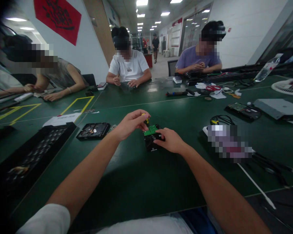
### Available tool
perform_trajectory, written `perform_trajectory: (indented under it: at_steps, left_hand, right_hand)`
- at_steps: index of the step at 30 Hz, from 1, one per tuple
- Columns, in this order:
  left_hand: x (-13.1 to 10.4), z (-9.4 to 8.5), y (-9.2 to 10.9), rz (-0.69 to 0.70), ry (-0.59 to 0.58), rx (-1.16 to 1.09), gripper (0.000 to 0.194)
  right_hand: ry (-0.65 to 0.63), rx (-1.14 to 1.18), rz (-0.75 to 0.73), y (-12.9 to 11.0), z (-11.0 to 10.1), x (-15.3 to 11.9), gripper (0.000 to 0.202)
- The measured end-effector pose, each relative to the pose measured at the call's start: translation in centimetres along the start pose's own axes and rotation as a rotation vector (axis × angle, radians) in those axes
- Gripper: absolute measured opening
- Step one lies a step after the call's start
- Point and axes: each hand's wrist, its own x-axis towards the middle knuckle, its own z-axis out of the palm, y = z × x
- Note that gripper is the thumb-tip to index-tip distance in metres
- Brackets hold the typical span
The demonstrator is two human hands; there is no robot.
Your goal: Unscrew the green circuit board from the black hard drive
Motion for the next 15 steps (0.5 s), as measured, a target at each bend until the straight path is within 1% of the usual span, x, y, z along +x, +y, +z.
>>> perform_trajectory:
  at_steps: [8,15]
  left_hand:
    - [-0.21,0.11,0.33,-0.035,-0.023,-0.039,0.026]
    - [-0.18,0.03,0.31,-0.061,-0.019,-0.113,0.020]
  right_hand:
    - [-0.001,-0.016,-0.019,-0.19,-0.18,0.02,0.046]
    - [0.006,-0.026,-0.019,-0.11,-0.15,-0.02,0.046]
